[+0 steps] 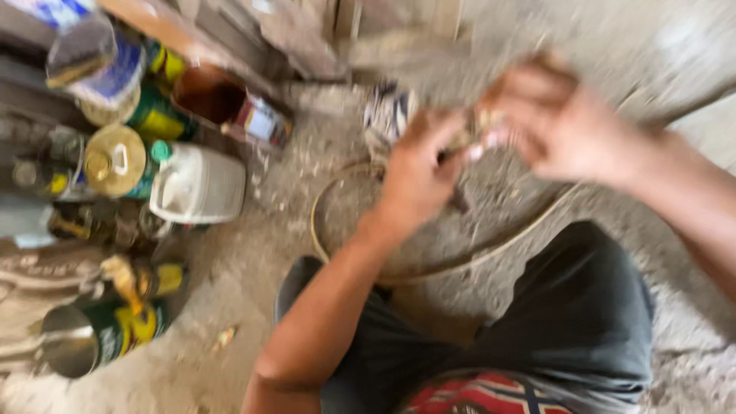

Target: The person uses a spray gun to apply finish to a wooden cabinet door, then disassembles the spray gun's air hose connection using a chisel to clean the fitting, and reassembles the components.

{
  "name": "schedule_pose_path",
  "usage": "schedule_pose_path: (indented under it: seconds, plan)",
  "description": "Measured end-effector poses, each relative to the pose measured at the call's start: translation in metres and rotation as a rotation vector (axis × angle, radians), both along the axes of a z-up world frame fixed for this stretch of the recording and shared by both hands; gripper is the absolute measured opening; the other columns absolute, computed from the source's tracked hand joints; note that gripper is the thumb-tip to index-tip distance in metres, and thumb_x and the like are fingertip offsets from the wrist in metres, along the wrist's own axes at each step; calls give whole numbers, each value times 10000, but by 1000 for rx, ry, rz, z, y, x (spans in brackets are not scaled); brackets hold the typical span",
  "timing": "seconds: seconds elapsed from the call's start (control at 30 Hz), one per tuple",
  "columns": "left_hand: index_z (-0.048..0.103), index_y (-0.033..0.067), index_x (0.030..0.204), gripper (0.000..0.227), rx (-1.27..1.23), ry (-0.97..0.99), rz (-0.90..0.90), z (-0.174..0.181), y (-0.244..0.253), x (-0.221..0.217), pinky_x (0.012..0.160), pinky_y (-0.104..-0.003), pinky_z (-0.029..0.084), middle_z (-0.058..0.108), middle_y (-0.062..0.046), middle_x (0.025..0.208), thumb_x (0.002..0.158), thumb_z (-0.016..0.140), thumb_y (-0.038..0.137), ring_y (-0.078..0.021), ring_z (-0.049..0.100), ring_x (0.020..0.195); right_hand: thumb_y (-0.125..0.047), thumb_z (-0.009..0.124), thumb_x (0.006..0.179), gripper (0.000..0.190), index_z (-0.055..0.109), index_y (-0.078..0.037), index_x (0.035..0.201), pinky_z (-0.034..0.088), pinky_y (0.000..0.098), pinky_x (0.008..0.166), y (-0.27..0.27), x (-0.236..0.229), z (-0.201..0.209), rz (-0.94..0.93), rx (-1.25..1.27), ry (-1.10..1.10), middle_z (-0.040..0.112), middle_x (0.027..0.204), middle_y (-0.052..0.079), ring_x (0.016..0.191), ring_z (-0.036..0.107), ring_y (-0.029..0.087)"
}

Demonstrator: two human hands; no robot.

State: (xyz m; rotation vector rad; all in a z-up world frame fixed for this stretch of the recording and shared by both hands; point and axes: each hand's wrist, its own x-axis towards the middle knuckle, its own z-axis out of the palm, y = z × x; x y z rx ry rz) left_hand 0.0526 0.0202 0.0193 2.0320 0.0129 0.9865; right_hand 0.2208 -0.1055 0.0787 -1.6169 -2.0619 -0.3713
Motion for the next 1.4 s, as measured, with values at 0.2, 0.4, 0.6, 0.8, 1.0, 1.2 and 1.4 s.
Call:
schedule_pose_path:
  seconds: [0.2,0.4,0.6,0.8,1.0,1.2,1.4]
  plan:
    - [737,-2,990,198,-760,637,-133,-21,33,-1,599,-298,476,690,-57,792,979,729,196,-119,575,644,-245,708,1078,348,575,-3,1290,545,341,915,4,25,-91,-69,270,740,633,1222,128,1067,609,201]
    - [668,18,987,145,-821,266,-242,-23,33,-14,712,-262,500,685,-16,881,943,788,86,-84,614,787,-255,626,979,261,683,-30,1097,567,487,707,21,24,-330,-1027,-214,706,715,973,237,871,693,418]
    - [663,26,888,240,-554,379,111,-8,36,-18,555,-305,493,635,-31,741,904,802,221,-132,586,599,-487,761,831,935,389,56,1495,546,528,973,-21,-44,-470,-954,-1047,476,583,1373,286,1214,633,432]
    - [657,19,866,383,-365,553,427,-13,40,3,561,-307,466,613,-35,716,841,849,349,-148,566,602,-497,659,994,623,621,21,1337,541,491,965,18,-4,-330,-1040,-648,789,661,1255,257,1142,669,385]
    - [609,30,1088,292,-688,477,-1,-27,22,16,596,-306,461,592,-71,897,825,704,114,-145,542,726,-257,638,1042,385,564,-4,1323,502,347,985,-13,-27,-124,-213,305,1366,650,1108,46,1052,619,138]
    - [593,11,1309,286,-211,371,-305,-25,-9,10,848,-328,554,594,-96,1161,1025,623,26,-181,609,976,-246,631,1138,236,599,-48,1262,508,268,679,-29,-49,-54,-159,617,1385,643,913,28,761,596,117]
    - [621,57,1397,393,-508,355,-481,-29,-23,10,951,-301,642,774,-100,1139,1012,696,43,-200,769,1064,-141,658,1092,173,637,-58,941,535,356,706,-52,-23,-66,-85,466,1617,639,836,57,751,622,177]
